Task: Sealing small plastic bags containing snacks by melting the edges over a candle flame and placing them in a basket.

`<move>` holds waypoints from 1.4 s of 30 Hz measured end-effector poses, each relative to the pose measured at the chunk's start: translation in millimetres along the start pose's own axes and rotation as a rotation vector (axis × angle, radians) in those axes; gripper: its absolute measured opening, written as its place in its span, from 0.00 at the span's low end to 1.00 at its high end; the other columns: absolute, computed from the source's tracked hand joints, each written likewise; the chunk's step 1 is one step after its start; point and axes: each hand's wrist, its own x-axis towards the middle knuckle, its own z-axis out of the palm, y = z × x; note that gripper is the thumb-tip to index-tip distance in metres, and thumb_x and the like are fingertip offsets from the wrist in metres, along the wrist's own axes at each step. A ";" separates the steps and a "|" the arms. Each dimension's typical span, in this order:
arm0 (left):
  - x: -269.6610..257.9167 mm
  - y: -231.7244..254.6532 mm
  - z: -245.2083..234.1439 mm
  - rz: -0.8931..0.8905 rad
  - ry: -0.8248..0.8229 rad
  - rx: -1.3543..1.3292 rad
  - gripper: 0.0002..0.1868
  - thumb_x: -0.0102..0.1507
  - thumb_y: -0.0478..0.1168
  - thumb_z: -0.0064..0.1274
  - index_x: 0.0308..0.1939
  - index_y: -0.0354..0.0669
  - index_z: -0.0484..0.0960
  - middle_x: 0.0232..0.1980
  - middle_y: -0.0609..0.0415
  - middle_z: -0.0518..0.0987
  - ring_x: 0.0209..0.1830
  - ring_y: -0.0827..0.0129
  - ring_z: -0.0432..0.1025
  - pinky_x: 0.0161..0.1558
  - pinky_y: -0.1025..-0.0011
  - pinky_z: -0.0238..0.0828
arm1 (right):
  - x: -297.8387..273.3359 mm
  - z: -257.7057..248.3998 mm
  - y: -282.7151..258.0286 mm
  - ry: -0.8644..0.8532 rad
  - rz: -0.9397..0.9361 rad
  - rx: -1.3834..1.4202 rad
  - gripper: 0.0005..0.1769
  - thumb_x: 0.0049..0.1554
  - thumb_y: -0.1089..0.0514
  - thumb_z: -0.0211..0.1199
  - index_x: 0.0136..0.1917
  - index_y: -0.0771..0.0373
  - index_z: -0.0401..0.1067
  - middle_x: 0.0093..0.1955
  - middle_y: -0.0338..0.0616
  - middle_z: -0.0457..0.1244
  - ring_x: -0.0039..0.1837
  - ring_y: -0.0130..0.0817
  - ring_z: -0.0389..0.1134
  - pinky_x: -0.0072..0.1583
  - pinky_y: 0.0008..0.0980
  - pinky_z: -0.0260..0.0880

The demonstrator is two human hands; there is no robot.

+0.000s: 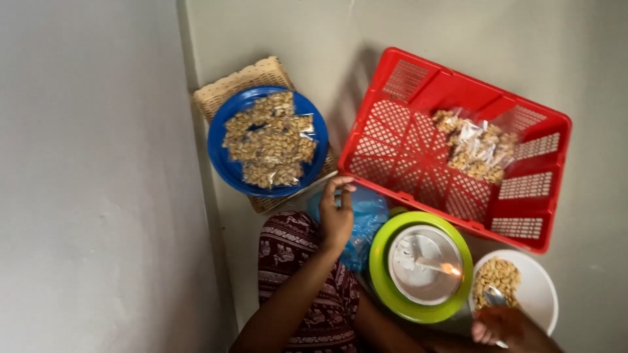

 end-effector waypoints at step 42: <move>9.9 -18.4 14.5 -0.092 -0.111 0.141 0.14 0.71 0.29 0.37 0.51 0.51 0.76 0.47 0.53 0.76 0.46 0.60 0.72 0.47 0.54 0.73 | 166.8 -115.5 -200.1 0.791 -0.349 -0.440 0.06 0.61 0.54 0.62 0.53 0.48 0.74 0.61 0.58 0.60 0.65 0.63 0.66 0.63 0.57 0.68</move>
